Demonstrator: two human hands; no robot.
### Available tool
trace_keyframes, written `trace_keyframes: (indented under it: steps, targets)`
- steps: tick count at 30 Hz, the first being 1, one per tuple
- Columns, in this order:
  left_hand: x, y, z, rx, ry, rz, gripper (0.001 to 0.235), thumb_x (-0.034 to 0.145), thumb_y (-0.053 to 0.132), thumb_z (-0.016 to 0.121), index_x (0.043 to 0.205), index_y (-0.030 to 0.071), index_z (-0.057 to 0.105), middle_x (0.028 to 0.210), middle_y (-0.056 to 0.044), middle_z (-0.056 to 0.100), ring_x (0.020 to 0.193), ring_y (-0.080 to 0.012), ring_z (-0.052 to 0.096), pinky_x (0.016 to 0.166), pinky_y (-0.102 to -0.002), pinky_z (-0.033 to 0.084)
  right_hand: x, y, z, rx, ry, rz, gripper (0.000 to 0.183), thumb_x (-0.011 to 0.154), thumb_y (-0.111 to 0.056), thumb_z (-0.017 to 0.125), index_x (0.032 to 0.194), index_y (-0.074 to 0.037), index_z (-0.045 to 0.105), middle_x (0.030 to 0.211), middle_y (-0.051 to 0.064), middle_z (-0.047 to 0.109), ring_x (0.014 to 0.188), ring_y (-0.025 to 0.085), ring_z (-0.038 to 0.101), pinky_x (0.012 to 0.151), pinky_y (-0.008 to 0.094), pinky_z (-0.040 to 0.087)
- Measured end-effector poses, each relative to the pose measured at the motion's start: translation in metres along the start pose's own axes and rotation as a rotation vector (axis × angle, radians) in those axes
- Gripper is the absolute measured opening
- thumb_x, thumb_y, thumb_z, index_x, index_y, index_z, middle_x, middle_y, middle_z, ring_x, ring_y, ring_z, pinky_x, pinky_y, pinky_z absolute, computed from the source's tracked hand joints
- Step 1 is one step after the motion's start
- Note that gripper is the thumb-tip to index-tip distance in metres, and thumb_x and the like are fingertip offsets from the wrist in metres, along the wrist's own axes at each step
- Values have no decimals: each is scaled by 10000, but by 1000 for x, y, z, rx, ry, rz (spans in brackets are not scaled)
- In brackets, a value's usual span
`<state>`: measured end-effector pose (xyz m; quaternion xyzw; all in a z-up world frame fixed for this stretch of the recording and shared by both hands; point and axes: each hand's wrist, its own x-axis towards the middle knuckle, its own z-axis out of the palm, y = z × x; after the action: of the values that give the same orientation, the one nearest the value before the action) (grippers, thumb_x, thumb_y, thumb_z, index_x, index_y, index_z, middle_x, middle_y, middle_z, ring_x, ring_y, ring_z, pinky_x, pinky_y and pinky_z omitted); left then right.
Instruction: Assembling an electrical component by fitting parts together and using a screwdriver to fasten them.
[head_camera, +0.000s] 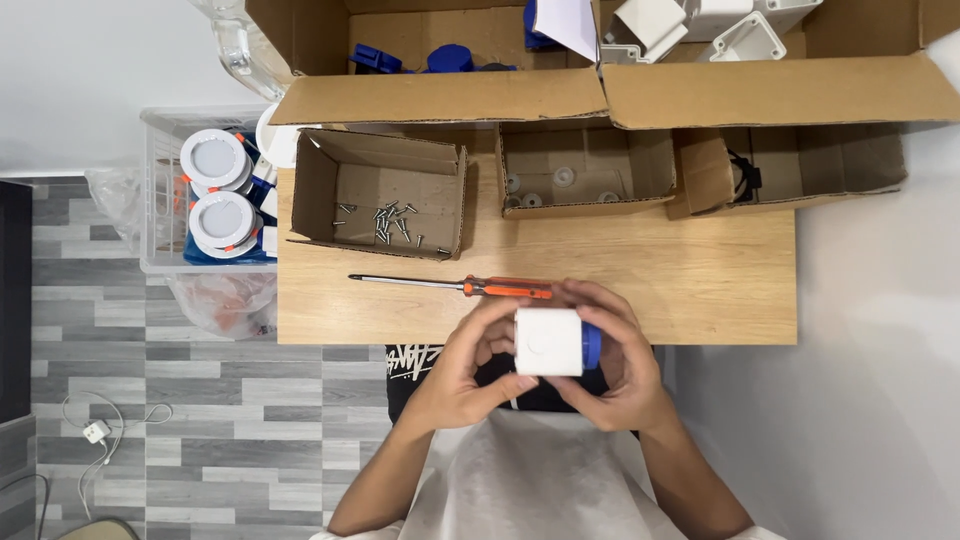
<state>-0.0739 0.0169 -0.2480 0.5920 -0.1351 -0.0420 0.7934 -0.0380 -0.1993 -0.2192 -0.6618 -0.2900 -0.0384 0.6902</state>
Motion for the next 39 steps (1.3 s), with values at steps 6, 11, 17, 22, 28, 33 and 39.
trace_keyframes:
  steps: [6, 11, 17, 22, 28, 33, 39]
  targets:
    - [10, 28, 2, 220, -4, 151, 511, 864, -18, 852, 1347, 9, 689, 1553, -288, 567, 1347, -433, 640, 1084, -543, 570, -13, 24, -12, 169, -76, 226, 912, 943, -400, 781, 1613, 39, 345, 1664, 288, 406, 1518, 447, 454, 1205, 608, 435]
    - [9, 44, -3, 178, -184, 189, 461, 1099, 158, 683, 1490, 133, 440, 1696, -270, 331, 1651, -469, 358, 1385, -593, 361, -12, 6, -9, 215, -108, 408, 831, 887, -105, 884, 1584, -14, 442, 1588, 191, 545, 1433, 299, 608, 1120, 391, 596]
    - [6, 37, -4, -99, -136, 95, 813, 1130, 521, 695, 1666, 133, 222, 1779, -292, 215, 1693, -446, 290, 1360, -542, 324, -14, 17, 8, 42, -175, 14, 801, 914, 43, 885, 1575, -108, 460, 1559, 249, 565, 1494, 369, 608, 1281, 472, 550]
    - [-13, 23, -12, 49, 118, -10, 671, 1032, 526, 738, 1481, 80, 513, 1415, -98, 584, 1244, -192, 596, 1046, -327, 476, -31, 46, 19, -339, -280, -291, 772, 1021, -49, 821, 1632, -207, 375, 1606, 242, 488, 1456, 479, 633, 1372, 742, 336]
    - [-26, 45, -56, -163, 111, 146, 562, 1050, 384, 802, 1413, 57, 524, 1444, -248, 597, 1311, -326, 659, 1113, -430, 542, -18, 53, -25, -481, -104, -306, 1156, 800, -197, 947, 1732, -168, 264, 1585, 374, 473, 1460, 566, 573, 1269, 682, 491]
    - [-57, 97, -132, -51, 367, 333, 599, 1016, 517, 833, 1367, 114, 562, 1446, -249, 586, 1311, -339, 639, 1119, -457, 542, 6, 39, -58, -638, 33, -202, 871, 922, 146, 850, 1635, 99, 353, 1611, 371, 390, 1519, 536, 472, 1320, 656, 489]
    - [-97, 145, -211, -284, 565, 630, 537, 1027, 454, 804, 1337, 73, 586, 1436, -270, 580, 1042, -487, 706, 776, -511, 631, -5, 46, -66, -965, 30, -29, 567, 1079, 42, 901, 1523, 252, 618, 1476, 418, 642, 1369, 535, 651, 1200, 586, 561]
